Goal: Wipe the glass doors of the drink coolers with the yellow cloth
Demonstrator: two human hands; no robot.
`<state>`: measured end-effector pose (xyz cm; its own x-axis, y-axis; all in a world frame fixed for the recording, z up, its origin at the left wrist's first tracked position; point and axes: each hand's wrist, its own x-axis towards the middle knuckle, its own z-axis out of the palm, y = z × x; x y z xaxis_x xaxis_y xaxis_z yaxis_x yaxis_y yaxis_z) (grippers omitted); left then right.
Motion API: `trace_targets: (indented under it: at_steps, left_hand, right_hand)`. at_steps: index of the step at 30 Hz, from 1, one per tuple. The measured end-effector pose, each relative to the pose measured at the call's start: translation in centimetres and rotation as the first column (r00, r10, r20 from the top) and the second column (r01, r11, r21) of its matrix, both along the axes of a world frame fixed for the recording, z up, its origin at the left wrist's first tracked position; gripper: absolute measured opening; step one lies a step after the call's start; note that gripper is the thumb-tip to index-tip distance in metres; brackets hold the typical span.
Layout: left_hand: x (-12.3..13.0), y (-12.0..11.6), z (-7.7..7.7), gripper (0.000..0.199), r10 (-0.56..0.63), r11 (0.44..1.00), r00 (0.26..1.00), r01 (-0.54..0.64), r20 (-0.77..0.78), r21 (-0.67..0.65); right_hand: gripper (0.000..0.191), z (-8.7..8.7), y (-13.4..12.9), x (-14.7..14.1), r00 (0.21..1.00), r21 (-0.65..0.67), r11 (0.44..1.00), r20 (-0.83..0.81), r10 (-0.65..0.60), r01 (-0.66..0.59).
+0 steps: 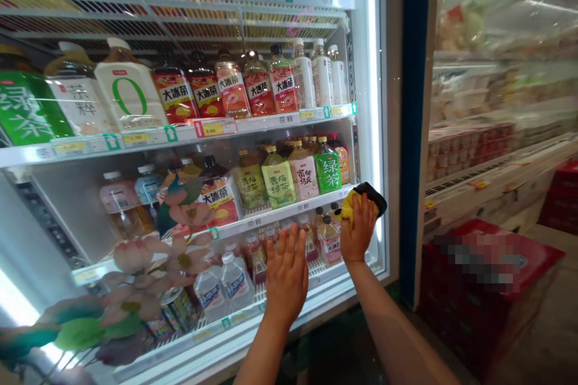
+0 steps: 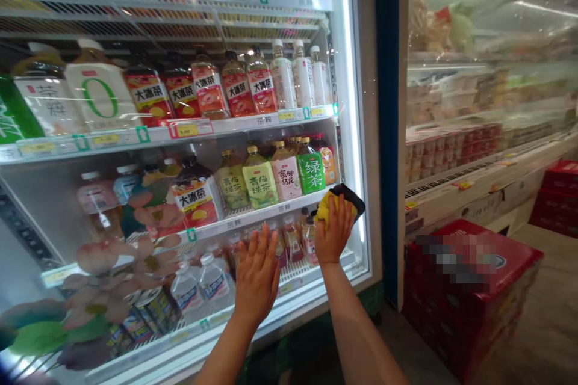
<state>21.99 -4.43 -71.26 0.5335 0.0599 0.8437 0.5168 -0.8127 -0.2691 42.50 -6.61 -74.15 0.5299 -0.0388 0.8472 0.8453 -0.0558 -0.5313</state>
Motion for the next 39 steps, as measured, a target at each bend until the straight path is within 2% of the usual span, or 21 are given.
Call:
trace_targets:
  at_steps: [2,4,6,8,11,13,15,18,20,22,27,28,30,33,35,37,39]
  left_hand:
    - [0.7,0.1,-0.2,0.077,-0.004,1.000,1.000,0.004,-0.013,-0.003]
    - [1.3,0.1,-0.7,0.076,-0.010,1.000,1.000,0.010,-0.028,0.007]
    - [1.9,0.0,-1.1,0.076,-0.008,0.999,0.999,0.010,-0.045,0.031]
    - [2.4,-0.2,-1.4,0.076,0.012,0.998,0.997,-0.008,-0.077,0.055]
    - [3.0,-0.6,-1.5,0.074,0.059,0.996,0.987,-0.047,-0.147,0.081]
    - [3.4,-0.6,-1.4,0.072,0.083,0.994,0.979,-0.068,-0.186,0.085]
    - [3.6,-0.6,-1.2,0.072,0.091,0.993,0.977,-0.075,-0.194,0.087]
    - [4.3,-0.9,-1.0,0.074,0.074,0.996,0.982,-0.062,-0.176,0.071]
    - [5.0,-1.2,-1.1,0.075,0.046,0.998,0.985,-0.039,-0.168,0.046]
    - [5.8,-1.5,-1.3,0.075,0.012,1.000,0.986,-0.008,-0.169,0.024]
    - [7.0,-1.8,-1.6,0.075,-0.054,0.998,0.982,0.058,-0.180,0.016]
    - [7.1,-1.8,-1.5,0.075,-0.061,0.998,0.983,0.065,-0.176,0.016]
    - [7.1,-1.6,-1.4,0.076,-0.069,0.997,0.985,0.071,-0.161,0.011]
    - [7.2,-1.5,-1.7,0.076,-0.069,0.998,0.987,0.068,-0.143,-0.011]
    - [7.4,-1.6,-2.0,0.076,-0.069,0.998,0.988,0.067,-0.136,-0.021]
    - [7.8,-1.9,-2.4,0.075,-0.083,0.997,0.987,0.081,-0.137,-0.018]
    - [8.2,-2.1,-2.5,0.075,-0.105,0.994,0.983,0.105,-0.152,-0.010]
  right_hand:
    - [0.067,-2.4,-0.3,0.0,0.998,0.012,1.000,-0.057,-0.014,0.015]
    - [0.070,-4.8,-0.6,-0.9,1.000,-0.059,0.998,-0.017,0.004,-0.005]
    - [0.073,-5.8,-1.0,-1.6,0.995,-0.175,0.984,0.081,0.054,-0.040]
    - [0.073,-4.8,-1.5,-1.2,0.982,-0.258,0.964,0.161,0.100,-0.056]
    - [0.070,-1.6,-2.4,1.8,0.980,-0.276,0.959,0.167,0.112,-0.063]
    - [0.069,-0.9,-2.5,4.0,0.989,-0.231,0.970,0.109,0.098,-0.070]
    - [0.070,-2.3,-2.5,5.0,0.999,-0.146,0.988,-0.002,0.047,-0.047]
    - [0.069,-6.3,-2.5,3.5,0.987,-0.049,0.999,-0.163,-0.012,0.004]
    - [0.069,-7.9,-2.4,2.1,0.991,-0.084,0.996,-0.130,0.029,-0.041]
    - [0.068,-7.4,-2.1,1.8,0.996,-0.137,0.988,-0.068,0.055,-0.064]
    - [0.068,-2.1,-2.4,6.4,0.998,-0.211,0.976,-0.045,0.052,-0.060]
    - [0.068,-1.8,-2.7,7.3,0.997,-0.200,0.978,-0.051,0.056,-0.065]
    - [0.067,-2.8,-3.0,7.7,0.994,-0.133,0.990,-0.104,0.029,-0.043]
    - [0.066,-5.9,-2.7,5.9,0.966,-0.006,0.999,-0.255,-0.038,0.038]
    - [0.064,-6.6,-2.3,4.6,0.962,0.020,0.999,-0.272,-0.021,0.028]
    - [0.063,-5.1,-2.1,4.7,0.981,-0.010,0.999,-0.192,0.039,-0.042]
    - [0.064,-2.5,-2.2,6.1,0.991,-0.047,0.995,-0.106,0.085,-0.091]
